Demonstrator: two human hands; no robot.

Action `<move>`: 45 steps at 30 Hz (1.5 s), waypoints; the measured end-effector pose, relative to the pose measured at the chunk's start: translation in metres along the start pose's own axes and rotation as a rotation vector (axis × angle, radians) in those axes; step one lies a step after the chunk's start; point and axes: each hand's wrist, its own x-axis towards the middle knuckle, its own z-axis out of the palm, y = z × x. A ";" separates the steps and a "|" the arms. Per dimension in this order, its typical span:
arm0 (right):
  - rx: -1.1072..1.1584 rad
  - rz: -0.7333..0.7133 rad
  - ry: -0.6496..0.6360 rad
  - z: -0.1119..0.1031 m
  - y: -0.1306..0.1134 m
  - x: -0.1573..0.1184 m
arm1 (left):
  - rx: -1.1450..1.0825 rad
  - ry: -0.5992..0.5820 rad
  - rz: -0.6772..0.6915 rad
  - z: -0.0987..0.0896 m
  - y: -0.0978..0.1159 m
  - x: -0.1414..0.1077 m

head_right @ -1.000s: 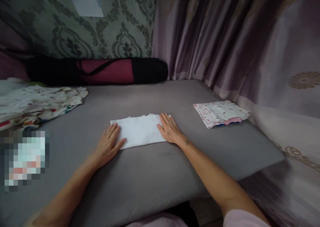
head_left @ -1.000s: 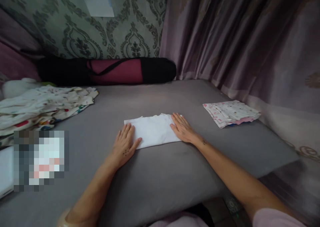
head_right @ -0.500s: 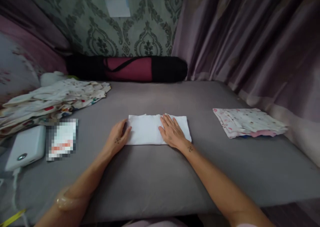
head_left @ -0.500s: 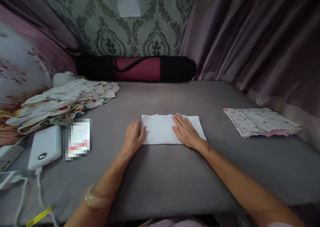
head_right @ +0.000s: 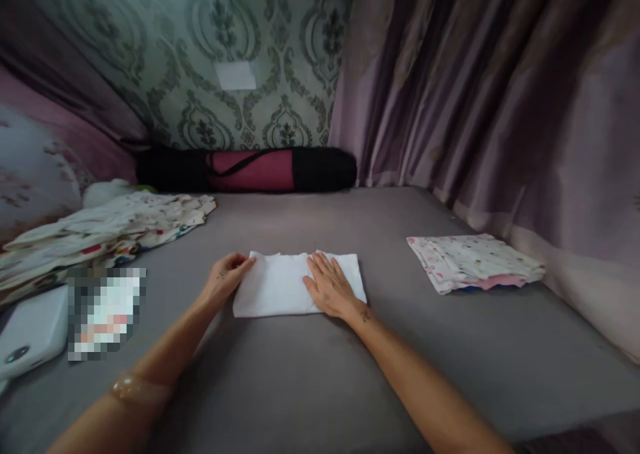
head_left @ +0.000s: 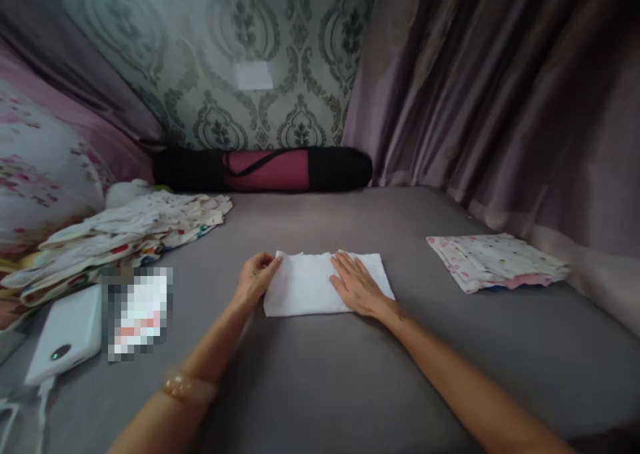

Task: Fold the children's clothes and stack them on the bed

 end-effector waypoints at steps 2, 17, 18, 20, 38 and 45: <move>0.012 -0.002 0.001 0.001 0.001 -0.001 | -0.122 -0.056 -0.013 0.000 0.001 0.000; 0.023 -0.115 0.038 -0.015 -0.020 0.011 | 0.719 -0.135 0.749 0.034 0.019 -0.029; 0.003 -0.137 0.043 -0.010 -0.024 0.011 | 0.765 -0.149 0.732 0.041 0.019 -0.031; -0.022 -0.141 0.060 0.001 -0.028 0.011 | 0.849 -0.158 0.662 0.051 0.015 -0.033; -0.008 -0.036 -0.048 -0.013 0.030 -0.016 | 0.916 -0.282 0.525 0.033 0.001 -0.025; -0.032 0.028 0.023 -0.021 0.047 -0.026 | 0.877 -0.106 0.543 0.026 -0.008 -0.019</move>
